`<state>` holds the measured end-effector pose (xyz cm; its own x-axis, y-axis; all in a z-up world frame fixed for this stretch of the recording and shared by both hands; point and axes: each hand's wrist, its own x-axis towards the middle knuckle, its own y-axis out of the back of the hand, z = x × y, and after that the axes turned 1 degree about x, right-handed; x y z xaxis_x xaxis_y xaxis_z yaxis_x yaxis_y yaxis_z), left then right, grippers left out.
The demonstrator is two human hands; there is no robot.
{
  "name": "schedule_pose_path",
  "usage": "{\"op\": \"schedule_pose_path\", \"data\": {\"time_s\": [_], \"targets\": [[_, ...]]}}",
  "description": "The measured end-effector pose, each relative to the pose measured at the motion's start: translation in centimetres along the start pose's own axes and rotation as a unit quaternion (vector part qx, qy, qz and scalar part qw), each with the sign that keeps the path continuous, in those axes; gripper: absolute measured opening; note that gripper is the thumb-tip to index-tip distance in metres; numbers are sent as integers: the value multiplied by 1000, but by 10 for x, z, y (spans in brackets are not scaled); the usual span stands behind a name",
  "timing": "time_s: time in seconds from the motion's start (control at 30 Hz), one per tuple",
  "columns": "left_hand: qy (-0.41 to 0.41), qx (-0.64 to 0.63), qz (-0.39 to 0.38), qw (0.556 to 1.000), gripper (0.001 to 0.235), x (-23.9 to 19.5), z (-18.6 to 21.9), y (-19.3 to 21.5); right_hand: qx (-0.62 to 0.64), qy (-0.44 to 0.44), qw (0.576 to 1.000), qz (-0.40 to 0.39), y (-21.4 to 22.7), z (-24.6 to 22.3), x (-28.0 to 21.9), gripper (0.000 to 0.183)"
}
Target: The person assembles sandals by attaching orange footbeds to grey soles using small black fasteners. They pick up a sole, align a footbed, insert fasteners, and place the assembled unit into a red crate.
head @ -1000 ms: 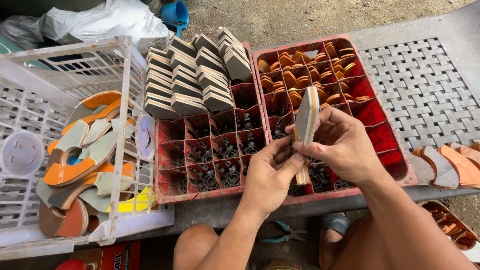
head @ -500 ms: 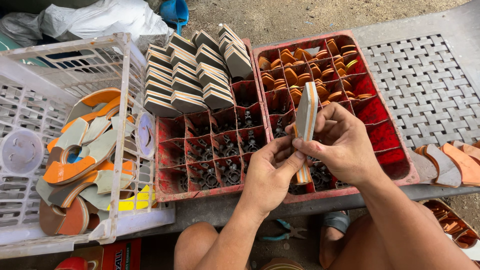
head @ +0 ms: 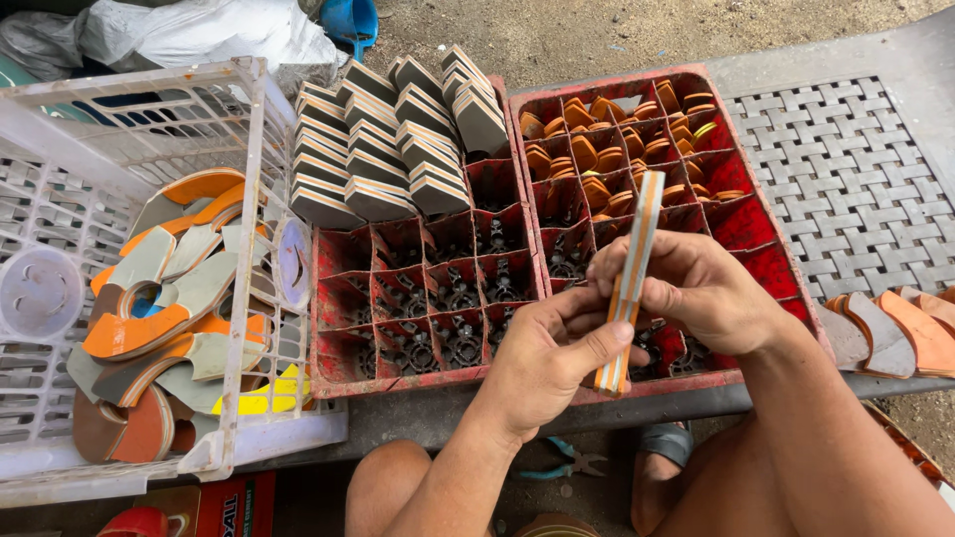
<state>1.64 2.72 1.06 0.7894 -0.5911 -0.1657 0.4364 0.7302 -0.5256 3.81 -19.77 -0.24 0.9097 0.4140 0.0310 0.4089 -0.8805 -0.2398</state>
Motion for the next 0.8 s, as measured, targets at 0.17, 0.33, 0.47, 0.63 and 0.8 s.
{"op": "schedule_pose_path", "data": {"time_s": [0.17,0.33,0.47,0.63,0.8], "targets": [[-5,21,-19,1000,42,-2,4,-1,-38,92,993,-68,2,0,-3,35],[-67,214,109,968,42,-37,43,0,-105,23,994,22,-3,-17,14,66],[-231,433,339,803,42,-143,103,33,-538,11,833,128,-1,-28,16,66],[-150,665,455,573,42,-186,187,172,-507,-157,843,85,-10,-37,18,53],[299,719,449,437,43,-172,202,317,-515,-190,834,61,-17,-44,17,49]]}}
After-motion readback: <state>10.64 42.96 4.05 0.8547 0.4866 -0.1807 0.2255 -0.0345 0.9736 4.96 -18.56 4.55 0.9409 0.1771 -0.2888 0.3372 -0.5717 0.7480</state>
